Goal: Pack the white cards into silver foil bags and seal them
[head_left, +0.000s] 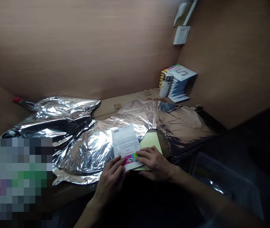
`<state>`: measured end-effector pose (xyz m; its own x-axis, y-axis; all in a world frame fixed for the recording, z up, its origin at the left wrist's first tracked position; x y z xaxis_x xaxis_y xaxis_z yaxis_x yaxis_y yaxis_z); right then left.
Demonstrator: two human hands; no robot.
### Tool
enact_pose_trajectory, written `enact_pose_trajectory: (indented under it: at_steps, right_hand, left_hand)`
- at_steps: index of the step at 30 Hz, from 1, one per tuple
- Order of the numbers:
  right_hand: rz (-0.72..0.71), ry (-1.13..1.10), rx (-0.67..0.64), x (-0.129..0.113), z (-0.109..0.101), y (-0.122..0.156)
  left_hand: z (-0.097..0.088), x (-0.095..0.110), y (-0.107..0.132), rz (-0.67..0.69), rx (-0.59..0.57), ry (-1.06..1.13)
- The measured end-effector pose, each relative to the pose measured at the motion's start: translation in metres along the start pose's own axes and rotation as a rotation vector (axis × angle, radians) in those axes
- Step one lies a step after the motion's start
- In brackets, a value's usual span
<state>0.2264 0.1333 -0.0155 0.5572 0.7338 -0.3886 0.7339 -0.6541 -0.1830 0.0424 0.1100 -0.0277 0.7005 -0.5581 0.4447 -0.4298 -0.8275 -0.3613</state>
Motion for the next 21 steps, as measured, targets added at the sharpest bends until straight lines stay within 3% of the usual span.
enact_pose_trajectory:
  at_steps: [5, 12, 16, 21]
  right_hand:
    - [0.114, -0.136, 0.055, 0.002, -0.010, -0.004]
    - [0.455, -0.103, 0.136, 0.013, 0.001, -0.015]
    - [0.520, -0.014, 0.099, 0.013, 0.007, -0.022]
    - [0.576, 0.120, 0.051, 0.019, 0.012, -0.027]
  left_hand:
    - [-0.012, -0.005, 0.000, -0.132, 0.037, 0.173]
    - [-0.009, -0.020, 0.000, -0.350, 0.066, 0.087]
    - [-0.004, -0.023, -0.012, -0.354, -0.033, 0.028]
    - [-0.005, -0.033, -0.022, -0.365, -0.057, -0.136]
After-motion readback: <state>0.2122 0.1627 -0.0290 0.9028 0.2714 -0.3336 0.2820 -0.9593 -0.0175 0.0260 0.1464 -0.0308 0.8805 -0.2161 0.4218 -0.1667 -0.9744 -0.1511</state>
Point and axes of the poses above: each hand's wrist, its own y-axis away from the middle knuckle, its own z-axis out of the palm, x = y × z, the point moved 8 cm from there along -y, towards the middle knuckle
